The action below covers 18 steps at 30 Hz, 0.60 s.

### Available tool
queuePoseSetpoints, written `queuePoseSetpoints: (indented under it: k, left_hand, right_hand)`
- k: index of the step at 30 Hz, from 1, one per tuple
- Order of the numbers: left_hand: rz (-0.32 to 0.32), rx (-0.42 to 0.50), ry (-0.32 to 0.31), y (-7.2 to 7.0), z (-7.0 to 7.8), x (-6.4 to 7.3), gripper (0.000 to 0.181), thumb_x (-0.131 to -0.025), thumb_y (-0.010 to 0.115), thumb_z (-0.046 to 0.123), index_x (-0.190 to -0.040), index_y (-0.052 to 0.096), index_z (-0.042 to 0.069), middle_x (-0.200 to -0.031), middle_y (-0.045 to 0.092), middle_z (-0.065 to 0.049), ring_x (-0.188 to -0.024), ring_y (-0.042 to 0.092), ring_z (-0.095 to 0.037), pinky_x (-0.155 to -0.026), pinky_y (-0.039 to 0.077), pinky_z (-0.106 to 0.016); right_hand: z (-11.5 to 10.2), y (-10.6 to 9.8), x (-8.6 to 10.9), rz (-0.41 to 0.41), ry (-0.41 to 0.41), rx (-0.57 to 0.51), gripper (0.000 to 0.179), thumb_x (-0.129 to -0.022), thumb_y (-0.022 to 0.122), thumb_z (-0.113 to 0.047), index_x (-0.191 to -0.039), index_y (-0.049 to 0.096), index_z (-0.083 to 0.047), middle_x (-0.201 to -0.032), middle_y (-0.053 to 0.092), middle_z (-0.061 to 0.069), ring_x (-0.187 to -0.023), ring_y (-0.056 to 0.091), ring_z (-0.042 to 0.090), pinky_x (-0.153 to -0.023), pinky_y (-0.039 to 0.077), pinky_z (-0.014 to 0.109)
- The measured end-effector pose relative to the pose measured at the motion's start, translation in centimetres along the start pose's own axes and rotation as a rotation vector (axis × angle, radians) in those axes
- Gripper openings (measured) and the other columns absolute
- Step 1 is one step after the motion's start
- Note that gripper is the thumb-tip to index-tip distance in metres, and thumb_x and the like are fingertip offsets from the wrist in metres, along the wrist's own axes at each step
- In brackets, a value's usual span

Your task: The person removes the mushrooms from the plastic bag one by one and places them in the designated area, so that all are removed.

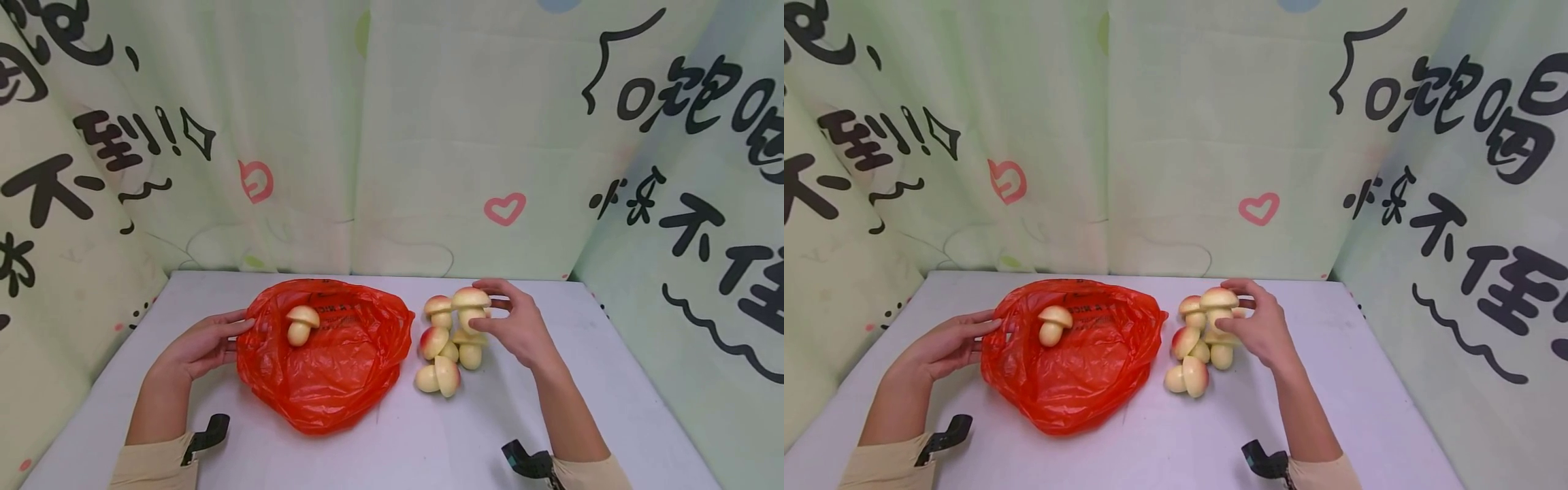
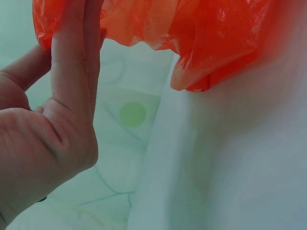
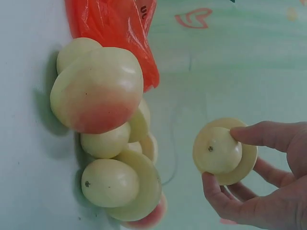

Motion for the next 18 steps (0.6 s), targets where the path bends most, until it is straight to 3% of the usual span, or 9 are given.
queuePoseSetpoints:
  k: [18]
  left_hand:
    - [0.009, -0.01, -0.001, -0.1, -0.1, -0.1, 0.076, -0.107, 0.061, 0.026, -0.166, 0.019, 0.004, -0.108, 0.077, 0.005, -0.095, 0.078, -0.017, -0.087, 0.064, -0.034]
  right_hand:
    - [2.9, -1.7, 0.8, 0.049, 0.114, 0.104, 0.06, -0.088, 0.081, -0.015, -0.143, 0.055, -0.013, -0.147, 0.053, 0.017, -0.133, 0.049, 0.042, -0.086, 0.056, 0.033]
Point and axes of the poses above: each hand's wrist, its own x-axis away from the middle knuckle, its own y-axis out of the palm, z = x × y, the point moved 10 cm from there along -x, towards the middle knuckle
